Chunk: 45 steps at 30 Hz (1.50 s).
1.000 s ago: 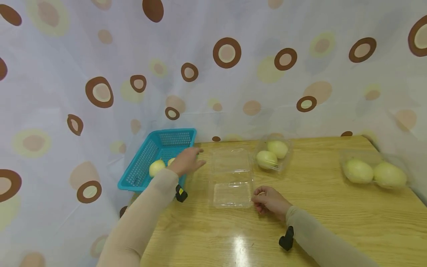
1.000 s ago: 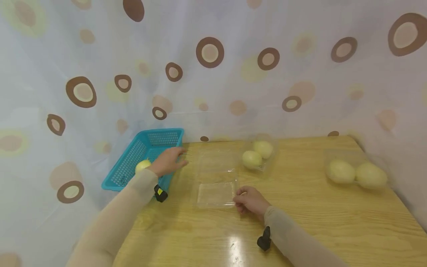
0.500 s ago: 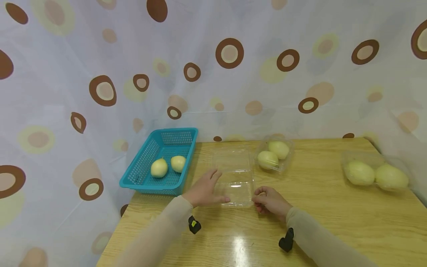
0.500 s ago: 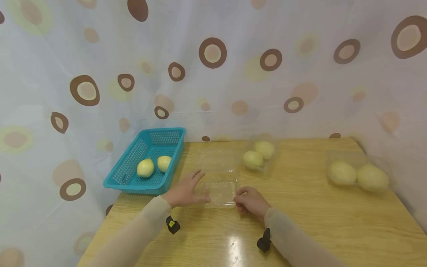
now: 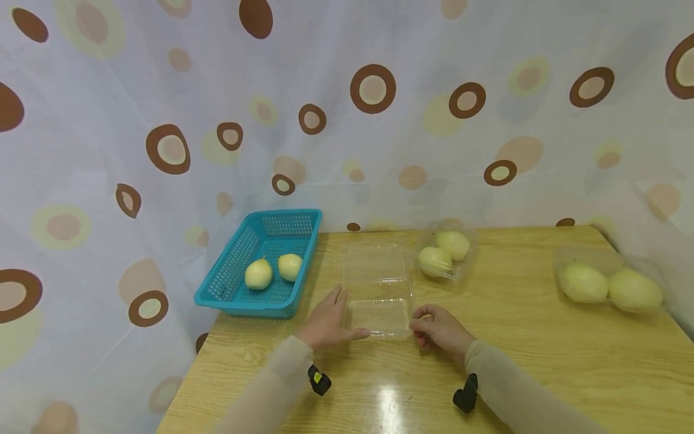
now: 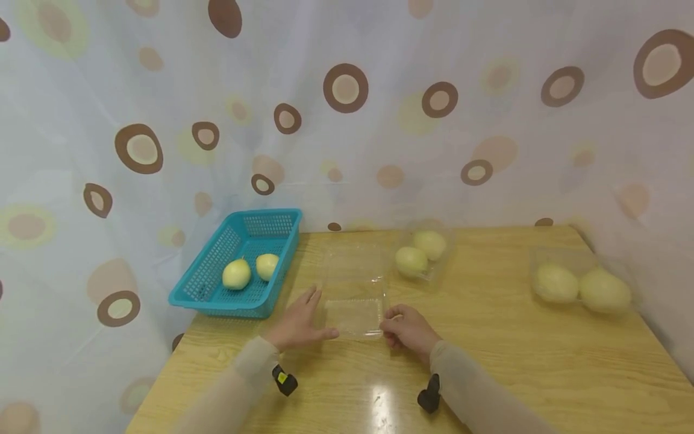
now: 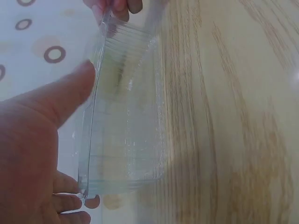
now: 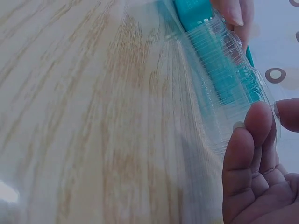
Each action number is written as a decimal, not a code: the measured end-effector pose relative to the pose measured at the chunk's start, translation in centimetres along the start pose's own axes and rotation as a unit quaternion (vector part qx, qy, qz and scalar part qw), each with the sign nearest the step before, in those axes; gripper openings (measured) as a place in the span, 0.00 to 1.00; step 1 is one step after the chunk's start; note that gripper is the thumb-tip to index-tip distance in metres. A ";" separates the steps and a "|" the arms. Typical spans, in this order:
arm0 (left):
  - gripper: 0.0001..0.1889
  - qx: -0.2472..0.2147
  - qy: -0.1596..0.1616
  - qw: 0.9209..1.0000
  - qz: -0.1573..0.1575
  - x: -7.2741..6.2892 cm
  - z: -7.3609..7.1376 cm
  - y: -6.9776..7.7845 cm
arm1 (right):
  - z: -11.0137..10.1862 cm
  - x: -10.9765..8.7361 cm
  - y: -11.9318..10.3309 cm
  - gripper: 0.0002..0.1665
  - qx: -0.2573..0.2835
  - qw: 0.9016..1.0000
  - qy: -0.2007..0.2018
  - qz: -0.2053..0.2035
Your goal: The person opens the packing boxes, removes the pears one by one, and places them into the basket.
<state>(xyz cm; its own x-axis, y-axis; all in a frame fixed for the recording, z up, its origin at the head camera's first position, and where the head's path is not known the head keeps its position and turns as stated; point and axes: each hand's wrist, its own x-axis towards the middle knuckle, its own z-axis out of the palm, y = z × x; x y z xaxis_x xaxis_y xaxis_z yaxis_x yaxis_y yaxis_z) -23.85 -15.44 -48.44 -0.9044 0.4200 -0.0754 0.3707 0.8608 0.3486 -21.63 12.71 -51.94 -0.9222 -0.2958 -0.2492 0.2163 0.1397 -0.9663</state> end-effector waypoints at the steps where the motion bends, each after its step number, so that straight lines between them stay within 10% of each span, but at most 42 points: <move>1: 0.60 -0.003 0.002 1.000 -0.003 0.0 0.2 0.0 | 0.0 0.0 0.0 0.20 0.000 1.000 -0.001 -0.001; 14: 0.61 -0.075 0.014 0.996 -0.047 0.0 1.5 0.1 | 0.1 -0.3 0.1 0.37 -0.062 0.995 0.066 -0.050; 23: 0.62 -0.072 0.018 0.996 -0.057 0.0 1.9 -0.3 | 0.5 -0.7 0.7 0.40 -0.254 0.947 0.063 -0.188; 45: 0.51 -0.031 0.067 0.994 -0.081 -0.3 0.4 -0.8 | 2.1 1.6 -0.6 0.36 -0.371 0.900 0.090 -0.210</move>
<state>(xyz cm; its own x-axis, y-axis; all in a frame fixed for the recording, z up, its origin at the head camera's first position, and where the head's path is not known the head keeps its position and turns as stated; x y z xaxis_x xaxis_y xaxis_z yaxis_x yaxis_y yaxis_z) -23.79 -16.14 -49.07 -0.9729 0.2311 -0.0119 0.2073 0.8932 0.3990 -22.51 10.15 -51.89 -0.9244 -0.3204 0.2069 -0.3749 0.6644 -0.6466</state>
